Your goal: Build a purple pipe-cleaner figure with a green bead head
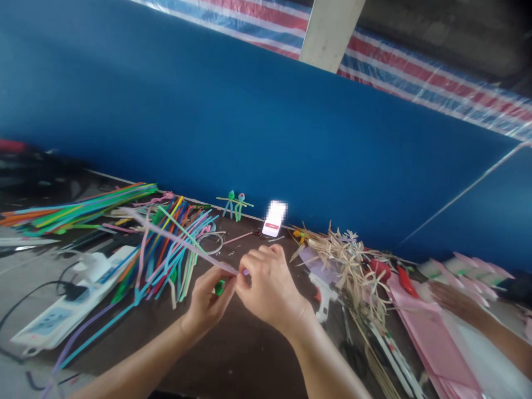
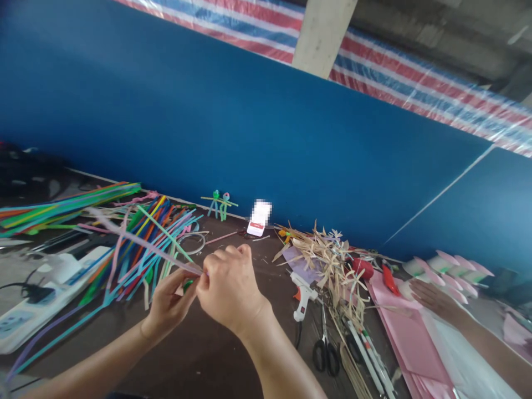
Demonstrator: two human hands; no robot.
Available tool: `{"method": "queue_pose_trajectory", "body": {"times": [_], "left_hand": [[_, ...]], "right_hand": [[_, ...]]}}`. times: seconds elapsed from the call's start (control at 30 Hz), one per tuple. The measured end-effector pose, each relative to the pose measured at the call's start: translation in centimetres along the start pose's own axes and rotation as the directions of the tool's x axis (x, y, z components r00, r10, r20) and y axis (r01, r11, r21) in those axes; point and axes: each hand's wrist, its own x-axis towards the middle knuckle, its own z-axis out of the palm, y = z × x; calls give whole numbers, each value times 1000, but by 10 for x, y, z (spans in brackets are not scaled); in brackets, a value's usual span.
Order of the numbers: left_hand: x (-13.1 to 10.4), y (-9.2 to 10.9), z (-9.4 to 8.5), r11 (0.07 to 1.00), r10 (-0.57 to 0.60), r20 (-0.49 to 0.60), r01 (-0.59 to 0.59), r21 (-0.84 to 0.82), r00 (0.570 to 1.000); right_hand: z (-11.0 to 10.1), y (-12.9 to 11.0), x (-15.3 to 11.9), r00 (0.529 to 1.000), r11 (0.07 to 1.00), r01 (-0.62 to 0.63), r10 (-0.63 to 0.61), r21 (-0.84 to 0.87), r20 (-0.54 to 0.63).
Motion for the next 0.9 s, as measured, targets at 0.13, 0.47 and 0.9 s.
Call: {"method": "queue_pose_trajectory", "body": {"times": [0.13,0.47,0.9], "left_hand": [[-6,-7,-3,995,95,-189,-96,7,977],[9,-9,-22,956,187,-332,-249,-155,925],[16,4,-24,945,258,-296,-304,-119,920]], "right_hand": [[-6,-11,10,995,994,101,-101,-38,7],[-14,-34,33,985,984,173,-174,-43,-13],[-19,-37,34,985,984,170,-171,-58,-16]]}}
